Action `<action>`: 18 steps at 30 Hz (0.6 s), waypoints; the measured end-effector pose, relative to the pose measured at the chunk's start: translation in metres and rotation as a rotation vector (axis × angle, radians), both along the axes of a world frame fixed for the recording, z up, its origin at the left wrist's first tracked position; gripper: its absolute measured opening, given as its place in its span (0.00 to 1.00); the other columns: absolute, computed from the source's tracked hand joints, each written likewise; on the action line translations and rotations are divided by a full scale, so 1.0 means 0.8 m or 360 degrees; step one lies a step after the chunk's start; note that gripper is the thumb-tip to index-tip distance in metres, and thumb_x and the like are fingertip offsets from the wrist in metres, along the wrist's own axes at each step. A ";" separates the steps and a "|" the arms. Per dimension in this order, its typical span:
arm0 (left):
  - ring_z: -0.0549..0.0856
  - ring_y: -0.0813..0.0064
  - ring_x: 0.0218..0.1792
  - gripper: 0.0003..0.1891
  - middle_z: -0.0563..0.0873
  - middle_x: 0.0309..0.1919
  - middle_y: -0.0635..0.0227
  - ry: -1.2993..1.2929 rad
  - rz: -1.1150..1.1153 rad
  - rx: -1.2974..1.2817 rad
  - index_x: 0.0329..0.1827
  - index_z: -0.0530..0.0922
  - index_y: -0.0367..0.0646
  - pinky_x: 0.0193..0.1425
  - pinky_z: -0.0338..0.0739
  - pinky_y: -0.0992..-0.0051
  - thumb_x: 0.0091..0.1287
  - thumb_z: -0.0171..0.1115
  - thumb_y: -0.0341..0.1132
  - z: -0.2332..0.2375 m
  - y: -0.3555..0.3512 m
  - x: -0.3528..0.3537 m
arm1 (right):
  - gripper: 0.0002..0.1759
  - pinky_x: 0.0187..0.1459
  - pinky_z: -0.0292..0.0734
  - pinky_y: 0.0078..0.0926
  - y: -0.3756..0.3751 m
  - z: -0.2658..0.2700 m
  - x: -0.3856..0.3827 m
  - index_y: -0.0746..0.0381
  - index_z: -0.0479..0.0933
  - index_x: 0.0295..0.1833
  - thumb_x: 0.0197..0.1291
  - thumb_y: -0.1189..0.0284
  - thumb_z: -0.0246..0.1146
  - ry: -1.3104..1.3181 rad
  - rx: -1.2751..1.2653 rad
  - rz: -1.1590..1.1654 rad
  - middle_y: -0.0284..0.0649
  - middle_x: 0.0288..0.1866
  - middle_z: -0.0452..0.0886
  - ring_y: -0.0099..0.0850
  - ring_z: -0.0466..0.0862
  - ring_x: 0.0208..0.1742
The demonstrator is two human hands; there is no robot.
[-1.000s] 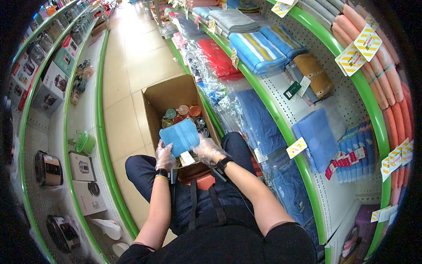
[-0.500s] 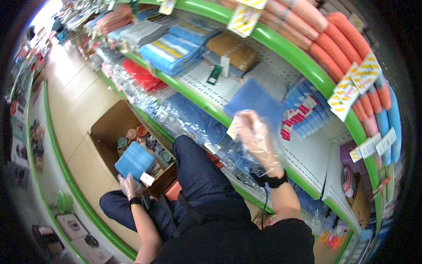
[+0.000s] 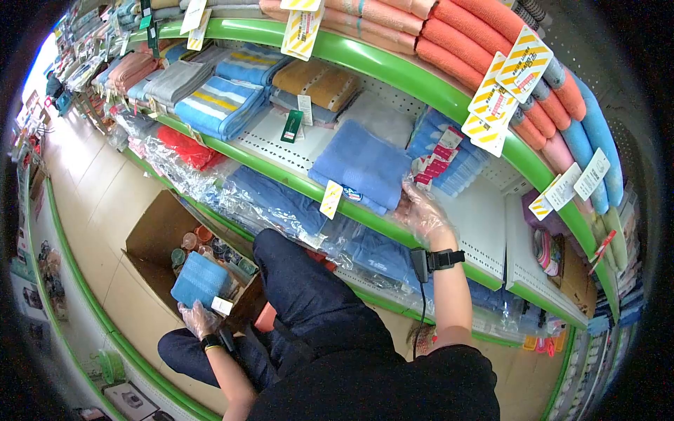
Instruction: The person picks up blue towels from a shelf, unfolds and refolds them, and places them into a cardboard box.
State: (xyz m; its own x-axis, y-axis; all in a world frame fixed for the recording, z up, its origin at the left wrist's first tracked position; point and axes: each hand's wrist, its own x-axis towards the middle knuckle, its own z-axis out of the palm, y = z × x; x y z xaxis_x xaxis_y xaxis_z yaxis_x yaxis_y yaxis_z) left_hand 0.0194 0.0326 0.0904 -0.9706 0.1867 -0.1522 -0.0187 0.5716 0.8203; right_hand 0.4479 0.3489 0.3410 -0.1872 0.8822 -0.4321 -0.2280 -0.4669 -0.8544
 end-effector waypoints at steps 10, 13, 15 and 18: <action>0.76 0.60 0.48 0.29 0.75 0.51 0.48 -0.0250 0.0028 0.0330 0.61 0.59 0.30 0.56 0.68 0.70 0.55 0.53 0.29 0.026 0.001 0.012 | 0.30 0.27 0.74 0.24 -0.007 0.016 0.019 0.66 0.73 0.42 0.56 0.45 0.57 -0.0589 0.0187 0.0055 0.38 0.26 0.76 0.28 0.77 0.24; 0.76 0.59 0.49 0.30 0.75 0.51 0.48 -0.0161 0.0009 0.0180 0.62 0.59 0.30 0.56 0.68 0.68 0.54 0.53 0.30 0.010 -0.005 0.000 | 0.35 0.28 0.76 0.26 -0.013 0.012 0.049 0.70 0.74 0.41 0.60 0.44 0.49 -0.0080 -0.0245 0.0349 0.41 0.27 0.79 0.31 0.80 0.27; 0.77 0.55 0.48 0.31 0.75 0.51 0.46 -0.0021 -0.0045 -0.0190 0.62 0.60 0.30 0.55 0.68 0.66 0.54 0.55 0.33 0.018 -0.002 0.003 | 0.40 0.45 0.79 0.39 -0.006 -0.001 0.061 0.78 0.67 0.54 0.63 0.45 0.43 0.1128 -0.0660 0.0895 0.59 0.44 0.78 0.43 0.80 0.47; 0.77 0.53 0.47 0.31 0.76 0.50 0.45 -0.0111 -0.0048 -0.0038 0.62 0.60 0.30 0.55 0.68 0.65 0.54 0.55 0.33 0.033 0.000 0.010 | 0.44 0.59 0.68 0.45 -0.047 0.027 0.004 0.81 0.56 0.61 0.63 0.45 0.43 0.1058 -0.0574 0.0526 0.66 0.58 0.66 0.50 0.68 0.62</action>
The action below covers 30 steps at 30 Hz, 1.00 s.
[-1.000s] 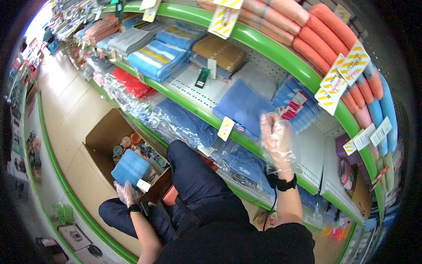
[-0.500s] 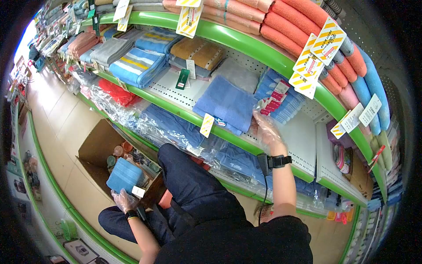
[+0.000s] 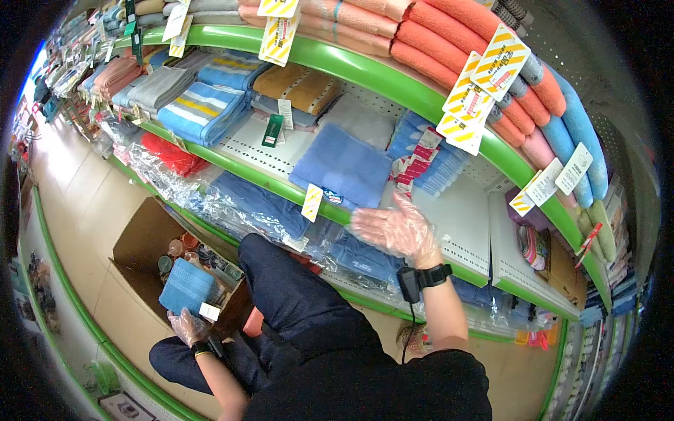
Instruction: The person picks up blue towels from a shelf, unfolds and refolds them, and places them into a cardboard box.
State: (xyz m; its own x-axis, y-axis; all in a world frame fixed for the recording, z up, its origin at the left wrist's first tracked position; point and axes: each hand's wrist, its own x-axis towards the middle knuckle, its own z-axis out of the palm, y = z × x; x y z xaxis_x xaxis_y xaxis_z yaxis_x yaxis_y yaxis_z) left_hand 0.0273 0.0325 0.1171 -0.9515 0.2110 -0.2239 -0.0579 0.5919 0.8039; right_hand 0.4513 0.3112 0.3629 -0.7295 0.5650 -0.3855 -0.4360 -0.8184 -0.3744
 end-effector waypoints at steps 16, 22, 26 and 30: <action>0.80 0.59 0.39 0.28 0.80 0.42 0.50 -0.0044 -0.0042 0.0242 0.58 0.63 0.28 0.47 0.72 0.68 0.56 0.55 0.35 -0.044 -0.016 -0.015 | 0.41 0.65 0.61 0.46 0.010 -0.021 -0.030 0.77 0.52 0.63 0.59 0.57 0.59 0.0230 -0.0190 -0.0643 0.62 0.64 0.57 0.52 0.61 0.66; 0.80 0.59 0.36 0.24 0.81 0.37 0.51 -0.0040 0.0097 0.0327 0.54 0.67 0.29 0.45 0.72 0.68 0.56 0.54 0.35 -0.053 -0.012 -0.014 | 0.38 0.64 0.60 0.49 0.043 -0.039 -0.027 0.68 0.56 0.64 0.57 0.55 0.60 0.0253 0.0216 -0.0684 0.55 0.65 0.60 0.52 0.61 0.65; 0.79 0.60 0.36 0.24 0.81 0.37 0.52 -0.0002 0.0010 0.0174 0.53 0.67 0.28 0.45 0.72 0.69 0.55 0.54 0.35 -0.018 -0.007 -0.005 | 0.37 0.64 0.60 0.50 0.069 -0.041 -0.025 0.64 0.58 0.64 0.57 0.52 0.59 0.0163 0.0317 -0.0715 0.50 0.65 0.61 0.49 0.62 0.66; 0.80 0.56 0.36 0.23 0.81 0.38 0.48 0.0117 -0.0042 -0.0015 0.52 0.68 0.27 0.45 0.72 0.68 0.55 0.53 0.35 -0.046 -0.016 -0.019 | 0.38 0.63 0.61 0.50 0.078 -0.012 -0.034 0.61 0.58 0.65 0.56 0.49 0.58 0.0038 0.0479 -0.0298 0.48 0.65 0.63 0.45 0.63 0.66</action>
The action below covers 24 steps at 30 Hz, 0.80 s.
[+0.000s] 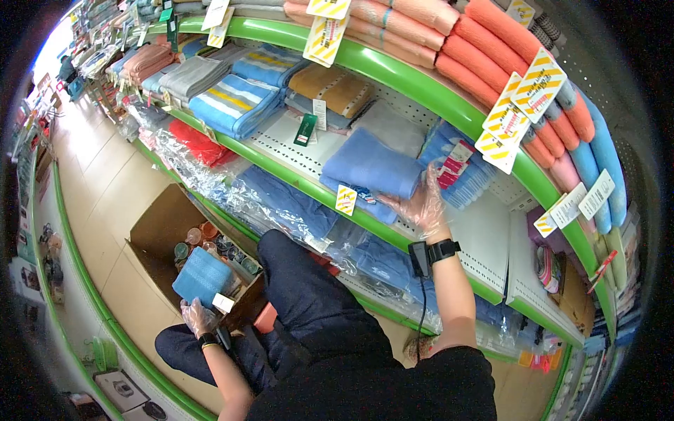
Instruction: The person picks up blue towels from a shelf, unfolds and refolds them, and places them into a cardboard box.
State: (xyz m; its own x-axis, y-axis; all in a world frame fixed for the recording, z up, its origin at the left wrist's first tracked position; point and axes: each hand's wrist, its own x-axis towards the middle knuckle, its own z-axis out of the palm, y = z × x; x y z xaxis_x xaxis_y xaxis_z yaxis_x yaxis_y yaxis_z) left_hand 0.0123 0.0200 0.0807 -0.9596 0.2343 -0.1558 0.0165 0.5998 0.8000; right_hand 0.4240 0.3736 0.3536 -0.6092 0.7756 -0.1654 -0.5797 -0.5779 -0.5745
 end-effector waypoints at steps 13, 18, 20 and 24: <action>0.79 0.59 0.48 0.22 0.79 0.47 0.55 0.0753 0.0096 0.0104 0.56 0.69 0.34 0.58 0.69 0.70 0.55 0.55 0.28 0.029 0.017 0.012 | 0.14 0.50 0.75 0.27 0.013 -0.017 0.009 0.66 0.76 0.43 0.49 0.75 0.65 -0.1316 0.2024 -0.0745 0.42 0.43 0.79 0.32 0.81 0.40; 0.77 0.65 0.52 0.17 0.77 0.52 0.56 -0.0624 -0.0007 0.1544 0.53 0.72 0.34 0.59 0.69 0.67 0.65 0.56 0.35 0.015 0.021 0.006 | 0.11 0.44 0.75 0.22 -0.107 0.069 -0.098 0.70 0.77 0.37 0.48 0.74 0.62 -0.0716 0.0630 -0.0045 0.44 0.34 0.81 0.30 0.81 0.36; 0.78 0.63 0.50 0.22 0.78 0.50 0.56 -0.1284 0.0023 0.2025 0.54 0.72 0.34 0.59 0.69 0.65 0.66 0.54 0.44 0.025 0.026 0.015 | 0.10 0.44 0.76 0.26 -0.062 -0.041 -0.080 0.70 0.79 0.32 0.50 0.72 0.62 -0.0719 0.0992 0.0229 0.45 0.32 0.81 0.31 0.81 0.34; 0.73 0.60 0.56 0.44 0.75 0.54 0.55 -0.1644 -0.0237 0.1752 0.59 0.66 0.31 0.63 0.64 0.61 0.59 0.44 0.68 0.126 0.017 0.048 | 0.13 0.47 0.75 0.23 -0.120 -0.153 -0.209 0.69 0.79 0.43 0.56 0.71 0.61 -0.0878 0.1057 0.1069 0.46 0.39 0.82 0.32 0.81 0.45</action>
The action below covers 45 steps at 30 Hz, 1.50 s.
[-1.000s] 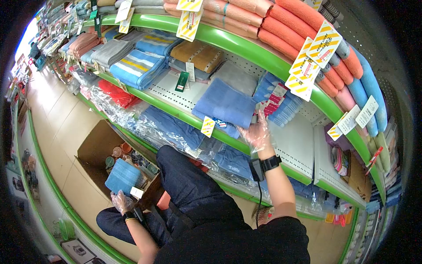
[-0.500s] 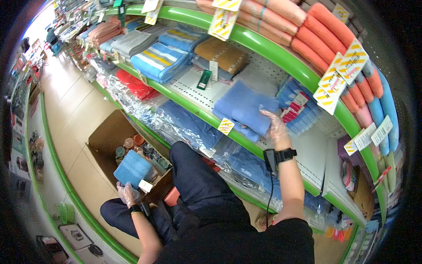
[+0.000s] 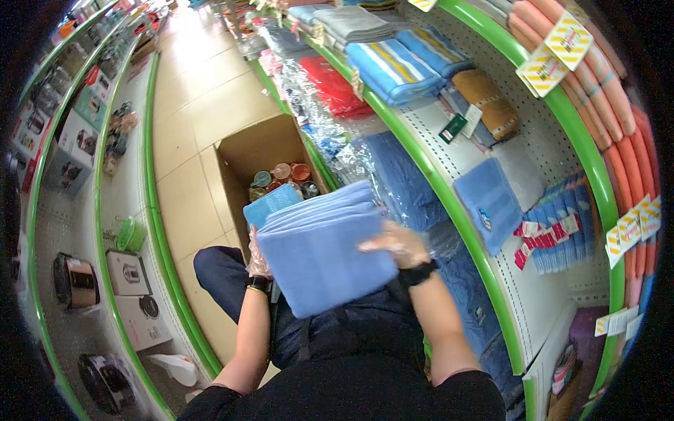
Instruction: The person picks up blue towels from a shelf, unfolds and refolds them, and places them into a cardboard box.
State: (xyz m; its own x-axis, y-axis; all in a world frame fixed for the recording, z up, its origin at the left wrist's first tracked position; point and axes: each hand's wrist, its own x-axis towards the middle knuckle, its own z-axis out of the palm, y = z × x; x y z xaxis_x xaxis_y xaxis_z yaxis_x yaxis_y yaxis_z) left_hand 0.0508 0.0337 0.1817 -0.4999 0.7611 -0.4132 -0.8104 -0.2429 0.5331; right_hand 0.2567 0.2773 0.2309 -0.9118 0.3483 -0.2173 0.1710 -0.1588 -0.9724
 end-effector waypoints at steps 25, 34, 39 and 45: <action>0.79 0.68 0.31 0.12 0.80 0.27 0.64 0.1806 0.0096 -0.1326 0.41 0.77 0.37 0.38 0.74 0.71 0.53 0.55 0.28 -0.131 -0.019 -0.066 | 0.31 0.51 0.72 0.26 -0.015 0.044 -0.011 0.59 0.59 0.64 0.58 0.64 0.62 -0.0095 -0.0229 -0.0084 0.41 0.54 0.72 0.27 0.75 0.51; 0.74 0.72 0.31 0.21 0.77 0.32 0.64 0.1334 0.0273 -0.1161 0.41 0.74 0.35 0.38 0.69 0.74 0.55 0.59 0.46 -0.120 -0.008 -0.047 | 0.11 0.46 0.76 0.26 0.037 0.184 0.204 0.61 0.72 0.50 0.62 0.72 0.57 0.0410 0.0153 -0.1664 0.38 0.42 0.79 0.27 0.79 0.43; 0.78 0.67 0.34 0.22 0.79 0.36 0.59 0.1264 0.0238 -0.1031 0.46 0.73 0.31 0.42 0.71 0.69 0.57 0.58 0.42 -0.142 -0.013 -0.057 | 0.27 0.62 0.63 0.40 0.054 0.138 0.285 0.68 0.59 0.63 0.62 0.66 0.53 0.0783 -0.0886 -0.1813 0.51 0.61 0.66 0.44 0.68 0.61; 0.78 0.65 0.33 0.23 0.79 0.34 0.58 0.2862 0.0187 -0.1398 0.45 0.73 0.29 0.43 0.71 0.67 0.58 0.57 0.43 -0.169 -0.034 -0.063 | 0.44 0.69 0.47 0.44 0.058 0.171 0.262 0.76 0.37 0.68 0.59 0.61 0.54 0.0674 -0.1646 -0.1528 0.62 0.69 0.44 0.51 0.48 0.71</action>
State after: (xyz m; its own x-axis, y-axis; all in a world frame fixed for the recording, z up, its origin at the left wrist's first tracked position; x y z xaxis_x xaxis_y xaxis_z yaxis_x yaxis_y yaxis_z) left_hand 0.0004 0.0066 0.0462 -0.7128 0.6071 0.3512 0.6827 0.4857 0.5460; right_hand 0.4667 0.3236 0.3673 -0.4839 0.7022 -0.5222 -0.6611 -0.6843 -0.3076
